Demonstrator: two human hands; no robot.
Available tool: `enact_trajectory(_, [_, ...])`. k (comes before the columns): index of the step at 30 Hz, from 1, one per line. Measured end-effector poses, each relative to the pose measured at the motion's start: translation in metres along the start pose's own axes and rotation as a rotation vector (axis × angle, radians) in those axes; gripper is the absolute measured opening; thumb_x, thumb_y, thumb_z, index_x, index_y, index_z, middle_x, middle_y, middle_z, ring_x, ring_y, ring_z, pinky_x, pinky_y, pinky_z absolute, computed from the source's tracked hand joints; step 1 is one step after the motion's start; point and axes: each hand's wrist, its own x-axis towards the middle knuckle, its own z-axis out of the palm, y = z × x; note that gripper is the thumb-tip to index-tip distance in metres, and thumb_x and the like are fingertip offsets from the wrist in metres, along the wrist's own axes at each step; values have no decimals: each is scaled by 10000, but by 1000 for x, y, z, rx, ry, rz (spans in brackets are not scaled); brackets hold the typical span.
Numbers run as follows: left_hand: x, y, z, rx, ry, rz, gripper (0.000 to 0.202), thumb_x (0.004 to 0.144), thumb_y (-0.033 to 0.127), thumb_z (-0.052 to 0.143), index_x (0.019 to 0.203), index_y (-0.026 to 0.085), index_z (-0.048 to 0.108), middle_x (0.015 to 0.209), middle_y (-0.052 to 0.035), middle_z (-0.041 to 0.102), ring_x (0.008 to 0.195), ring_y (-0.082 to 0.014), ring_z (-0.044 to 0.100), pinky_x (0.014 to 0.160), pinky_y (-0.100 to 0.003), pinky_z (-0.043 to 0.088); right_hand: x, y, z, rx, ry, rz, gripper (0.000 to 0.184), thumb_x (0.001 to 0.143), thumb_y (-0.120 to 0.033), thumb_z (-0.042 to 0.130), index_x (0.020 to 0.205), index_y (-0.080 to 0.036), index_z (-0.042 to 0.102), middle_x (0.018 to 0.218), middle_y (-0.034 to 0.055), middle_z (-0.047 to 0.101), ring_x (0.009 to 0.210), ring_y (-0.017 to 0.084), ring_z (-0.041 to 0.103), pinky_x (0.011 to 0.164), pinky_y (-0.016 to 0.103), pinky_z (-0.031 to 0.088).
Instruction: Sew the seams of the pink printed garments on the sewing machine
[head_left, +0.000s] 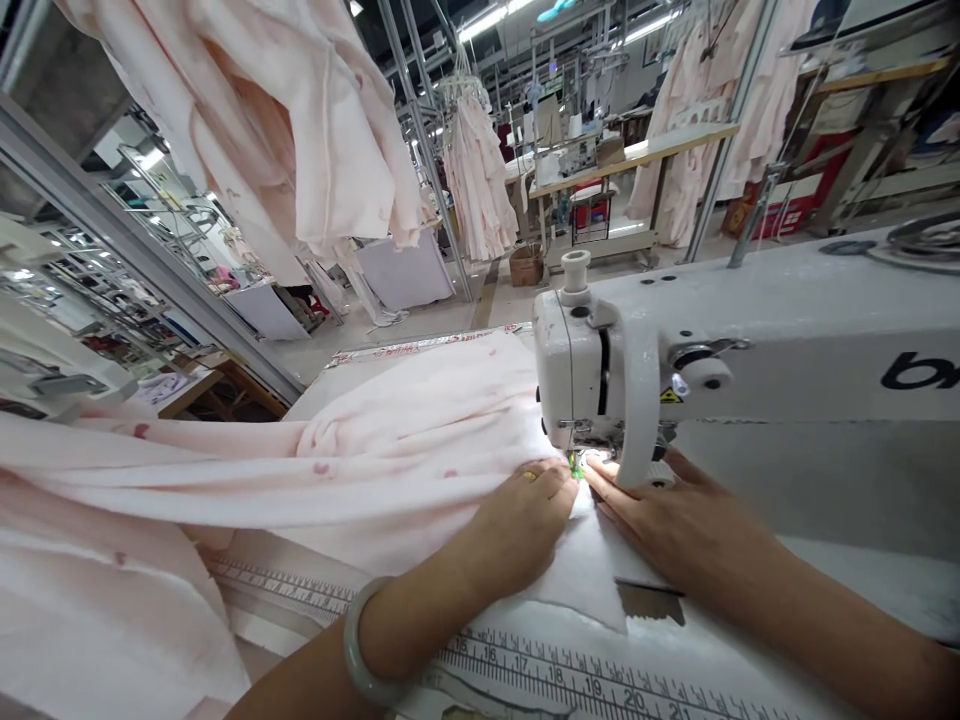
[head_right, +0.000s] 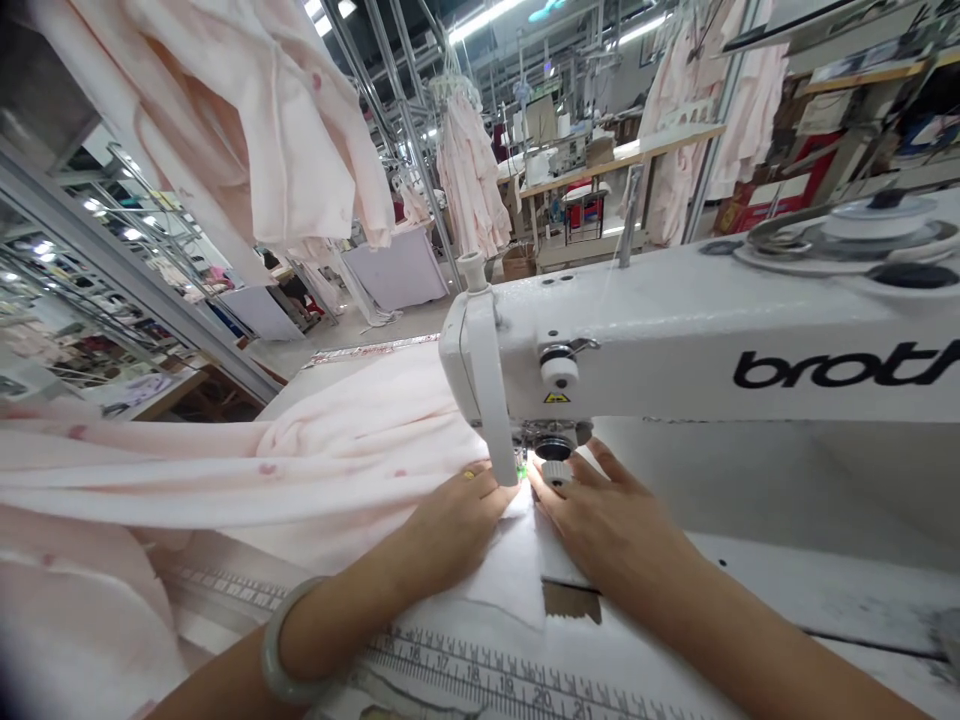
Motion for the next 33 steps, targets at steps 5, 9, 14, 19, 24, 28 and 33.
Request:
enact_trajectory(5, [0,2,-5,-11,-24,-45,297,832,-6,509,1084,130,587,1106,-124,675,1104,-259,643,914,-396,590,1,7,-7,61,10,0,415,1085,-200,300,1002,-210,707,699,25,704,766,254,674,905,464,466])
enact_trajectory(9, [-1,3,-12,-14,2,-31,235,864,52,541,1080,125,602,1051,-108,674,1066,-254,631,897,-388,577,2,10,-18,235,38,-74,370,1118,-237,301,1086,-219,670,836,18,753,728,200,668,871,400,460])
enact_trajectory(14, [-3,9,-20,91,134,2,84,933,148,543,956,133,622,964,-98,647,951,-256,603,847,-394,533,0,9,-17,254,26,-62,333,1123,-241,304,1166,-208,633,936,25,768,759,198,676,874,403,449])
enact_trajectory(19, [-6,13,-23,82,173,-87,260,1029,196,453,818,163,601,824,-55,625,763,-205,560,750,-358,481,-6,13,-5,216,54,-16,347,1116,-247,327,1069,-213,668,702,-7,695,703,212,654,830,396,455])
enact_trajectory(24, [-10,3,-37,-191,117,-171,195,1044,216,468,919,168,611,828,-31,655,752,-178,582,742,-320,468,-9,12,-2,254,-12,29,314,1107,-304,388,1040,-234,686,740,0,705,702,212,643,788,387,459])
enact_trajectory(28, [-13,-10,-53,-280,-133,-18,233,926,400,738,901,177,674,941,-47,658,891,-199,616,855,-338,489,-7,11,-6,311,-43,33,319,1090,-316,425,951,-249,704,787,16,720,722,209,637,789,379,471])
enact_trajectory(33, [-12,-12,-50,-117,-213,-24,88,923,220,703,862,157,688,955,-54,631,900,-199,594,848,-324,492,-4,11,-11,307,-55,13,336,1097,-310,402,966,-250,706,806,19,727,731,209,630,789,377,462])
